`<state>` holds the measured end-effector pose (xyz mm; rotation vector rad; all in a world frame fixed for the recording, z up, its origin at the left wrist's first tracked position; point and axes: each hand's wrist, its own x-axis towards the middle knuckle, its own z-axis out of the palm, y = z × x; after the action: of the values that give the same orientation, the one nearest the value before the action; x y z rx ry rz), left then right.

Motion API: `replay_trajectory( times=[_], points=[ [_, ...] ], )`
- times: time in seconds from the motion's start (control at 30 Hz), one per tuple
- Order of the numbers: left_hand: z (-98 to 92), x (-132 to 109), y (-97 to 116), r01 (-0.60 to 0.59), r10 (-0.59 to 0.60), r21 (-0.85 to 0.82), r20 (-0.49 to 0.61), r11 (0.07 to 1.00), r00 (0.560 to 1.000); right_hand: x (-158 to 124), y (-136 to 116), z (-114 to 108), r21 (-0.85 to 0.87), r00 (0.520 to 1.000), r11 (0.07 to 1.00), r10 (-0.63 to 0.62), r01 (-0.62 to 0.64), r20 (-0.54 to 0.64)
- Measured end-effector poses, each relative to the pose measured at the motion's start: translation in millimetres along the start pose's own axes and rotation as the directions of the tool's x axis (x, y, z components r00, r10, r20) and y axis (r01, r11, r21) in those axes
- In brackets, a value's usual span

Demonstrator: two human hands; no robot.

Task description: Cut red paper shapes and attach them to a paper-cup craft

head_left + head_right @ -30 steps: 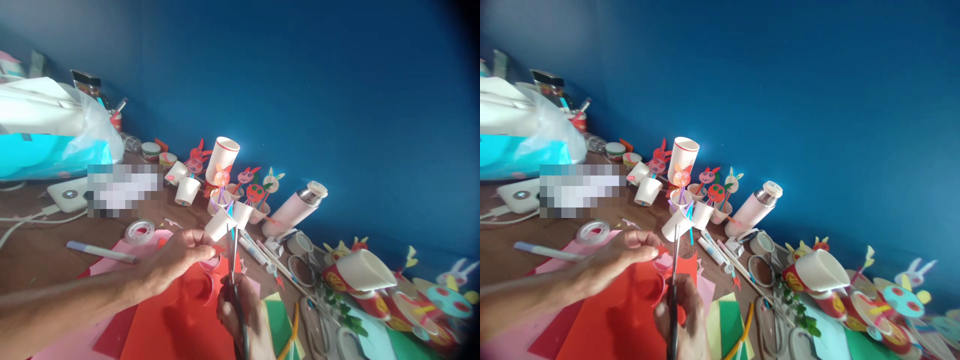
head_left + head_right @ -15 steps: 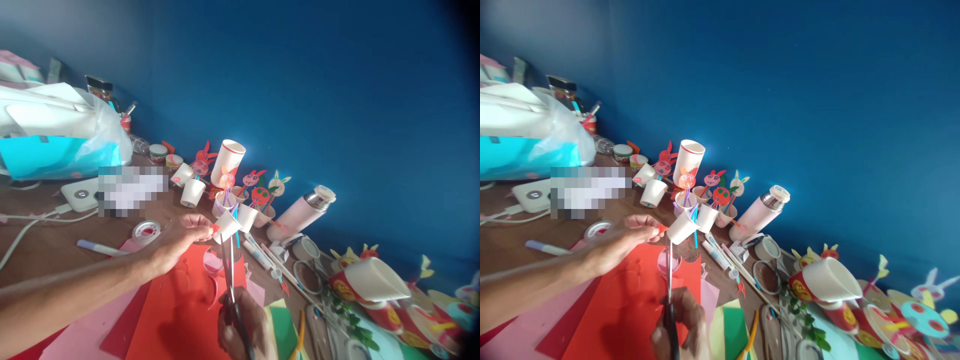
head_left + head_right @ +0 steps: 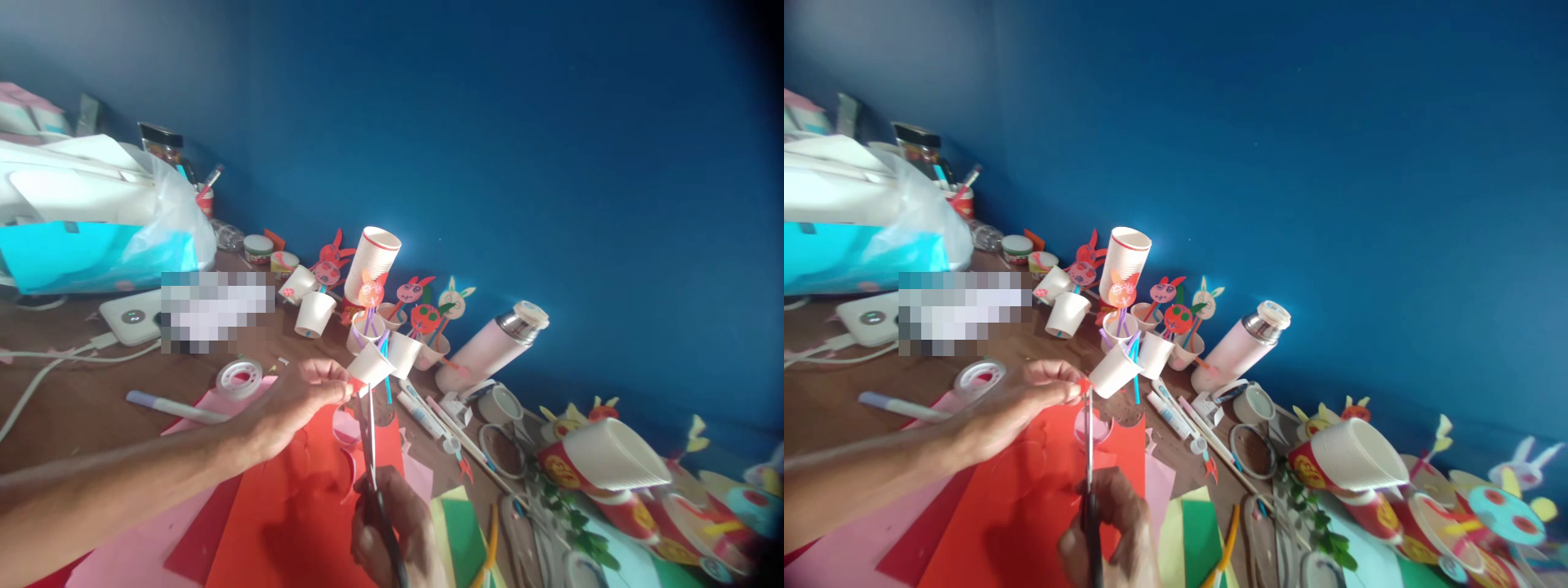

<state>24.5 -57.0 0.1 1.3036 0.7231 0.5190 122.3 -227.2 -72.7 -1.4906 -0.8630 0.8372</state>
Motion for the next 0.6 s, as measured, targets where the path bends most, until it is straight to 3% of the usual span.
replay_trajectory(
  times=[0.27, 0.6],
  points=[
    [10.7, -11.1, -0.2, 0.064, -0.068, 0.123, 0.034, 0.990, 0.997, -0.1, -2.3, 3.9, 0.043, 0.999, 0.999, 0.025, -0.024, -0.024],
    [19.9, -20.4, -8.1, 0.140, -0.131, -0.068, 0.126, 0.988, 0.983, 0.9, -9.0, 5.4, 0.059, 0.999, 0.997, 0.049, -0.048, -0.007]
  ],
)
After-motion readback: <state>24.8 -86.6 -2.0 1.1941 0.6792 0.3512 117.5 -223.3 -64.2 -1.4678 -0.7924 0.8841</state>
